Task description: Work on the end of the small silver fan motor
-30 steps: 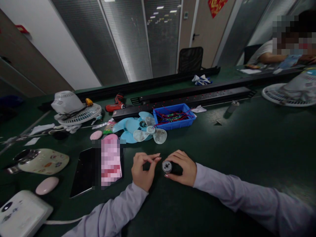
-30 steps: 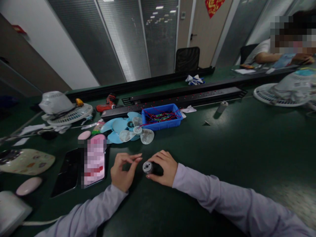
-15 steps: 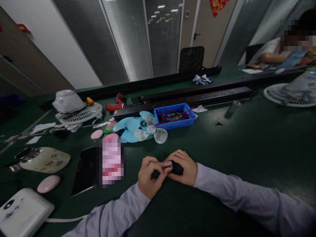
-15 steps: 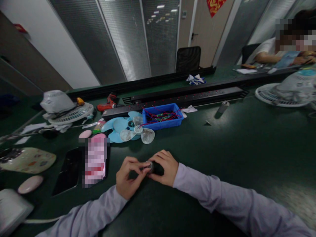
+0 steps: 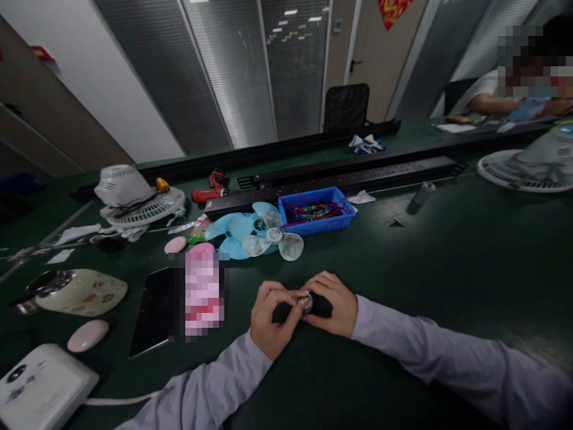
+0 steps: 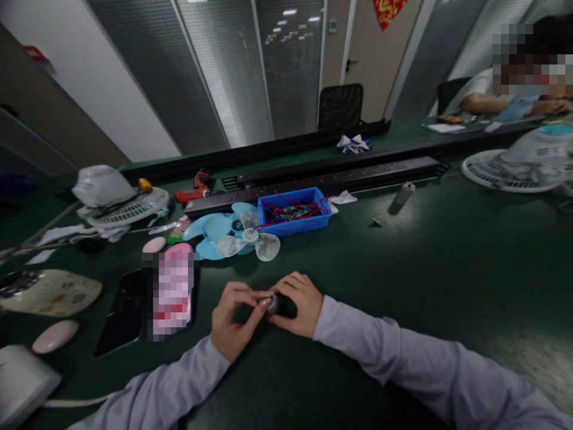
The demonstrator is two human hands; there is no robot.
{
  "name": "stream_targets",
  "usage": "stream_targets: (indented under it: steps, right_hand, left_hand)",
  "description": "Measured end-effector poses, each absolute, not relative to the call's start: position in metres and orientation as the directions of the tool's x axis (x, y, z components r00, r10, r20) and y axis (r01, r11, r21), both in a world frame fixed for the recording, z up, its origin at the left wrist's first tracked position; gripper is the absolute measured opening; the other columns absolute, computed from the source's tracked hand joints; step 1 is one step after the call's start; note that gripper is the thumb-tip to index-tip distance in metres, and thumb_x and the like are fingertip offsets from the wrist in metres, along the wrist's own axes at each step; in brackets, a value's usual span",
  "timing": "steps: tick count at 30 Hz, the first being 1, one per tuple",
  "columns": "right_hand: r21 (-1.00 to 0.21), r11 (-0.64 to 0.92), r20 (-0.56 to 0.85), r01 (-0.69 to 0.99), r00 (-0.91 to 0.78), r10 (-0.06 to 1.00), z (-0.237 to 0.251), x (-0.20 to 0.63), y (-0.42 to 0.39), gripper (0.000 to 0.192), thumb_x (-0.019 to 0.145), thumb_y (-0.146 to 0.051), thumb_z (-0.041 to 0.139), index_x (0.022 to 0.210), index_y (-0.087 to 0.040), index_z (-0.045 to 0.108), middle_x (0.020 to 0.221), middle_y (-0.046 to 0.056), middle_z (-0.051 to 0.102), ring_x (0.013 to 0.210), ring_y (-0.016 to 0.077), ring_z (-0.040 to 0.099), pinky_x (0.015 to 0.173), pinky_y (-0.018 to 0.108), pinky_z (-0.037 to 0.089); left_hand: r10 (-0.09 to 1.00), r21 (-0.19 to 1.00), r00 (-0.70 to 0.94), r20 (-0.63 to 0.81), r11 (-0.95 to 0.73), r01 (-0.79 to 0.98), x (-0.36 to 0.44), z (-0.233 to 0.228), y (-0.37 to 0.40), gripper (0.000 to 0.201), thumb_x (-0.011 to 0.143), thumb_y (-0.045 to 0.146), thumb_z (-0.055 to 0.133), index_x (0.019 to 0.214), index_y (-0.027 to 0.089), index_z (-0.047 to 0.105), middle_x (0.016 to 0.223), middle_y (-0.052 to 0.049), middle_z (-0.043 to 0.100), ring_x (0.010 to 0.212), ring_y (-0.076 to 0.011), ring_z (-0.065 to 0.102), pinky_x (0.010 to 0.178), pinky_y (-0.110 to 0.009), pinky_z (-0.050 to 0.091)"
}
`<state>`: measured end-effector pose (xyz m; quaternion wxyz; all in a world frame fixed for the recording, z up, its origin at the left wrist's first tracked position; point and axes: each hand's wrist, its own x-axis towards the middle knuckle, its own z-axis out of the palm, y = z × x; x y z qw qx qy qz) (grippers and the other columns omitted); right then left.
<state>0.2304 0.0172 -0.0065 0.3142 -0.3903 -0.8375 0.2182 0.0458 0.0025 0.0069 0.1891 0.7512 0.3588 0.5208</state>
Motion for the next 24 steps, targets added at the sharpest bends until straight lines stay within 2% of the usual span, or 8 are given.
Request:
stream_targets:
  steps: [6, 15, 21, 24]
  right_hand:
    - [-0.608, 0.594, 0.352, 0.527, -0.492, 0.796, -0.0034, 0.2303, 0.0156, 0.032, 0.072, -0.034, 0.07, 0.099, -0.019, 0.06, 0.096, 0.006, 0.063, 0.091, 0.022, 0.054, 0.079, 0.038, 0.041]
    - [-0.616, 0.59, 0.343, 0.522, -0.496, 0.798, -0.0023, 0.2302, 0.0157, 0.034, 0.071, -0.031, 0.07, 0.102, -0.021, 0.061, 0.097, 0.005, 0.063, 0.092, 0.0221, 0.054, 0.08, 0.038, 0.041]
    - [-0.61, 0.587, 0.341, 0.532, -0.493, 0.801, -0.0038, 0.2303, 0.0155, 0.031, 0.071, -0.032, 0.069, 0.097, -0.018, 0.061, 0.097, 0.007, 0.063, 0.092, 0.0229, 0.054, 0.08, 0.038, 0.042]
    - [-0.61, 0.585, 0.334, 0.534, -0.496, 0.801, -0.0034, 0.2305, 0.0149, 0.032, 0.072, -0.033, 0.069, 0.1, -0.019, 0.061, 0.097, 0.007, 0.063, 0.092, 0.0231, 0.054, 0.08, 0.039, 0.042]
  left_hand:
    - [0.735, 0.662, 0.163, 0.658, -0.668, 0.34, 0.0471, 0.0054, 0.0015, 0.029, 0.072, 0.003, 0.068, 0.089, 0.021, 0.052, 0.087, -0.003, 0.072, 0.088, -0.0197, 0.056, 0.076, -0.035, 0.048]
    - [0.788, 0.717, 0.184, 0.587, -0.612, 0.333, 0.0448, 0.0039, 0.0041, 0.026, 0.072, 0.006, 0.068, 0.085, 0.022, 0.05, 0.08, -0.003, 0.068, 0.08, -0.0197, 0.059, 0.071, -0.035, 0.05]
    - [0.793, 0.716, 0.188, 0.58, -0.606, 0.347, 0.0461, 0.0062, 0.0017, 0.034, 0.071, 0.009, 0.071, 0.095, 0.022, 0.051, 0.086, -0.005, 0.07, 0.094, -0.0222, 0.057, 0.079, -0.037, 0.051]
    - [0.806, 0.729, 0.167, 0.568, -0.586, 0.352, 0.0477, 0.008, 0.0024, 0.031, 0.071, 0.01, 0.071, 0.093, 0.021, 0.052, 0.083, -0.005, 0.068, 0.09, -0.021, 0.058, 0.077, -0.036, 0.051]
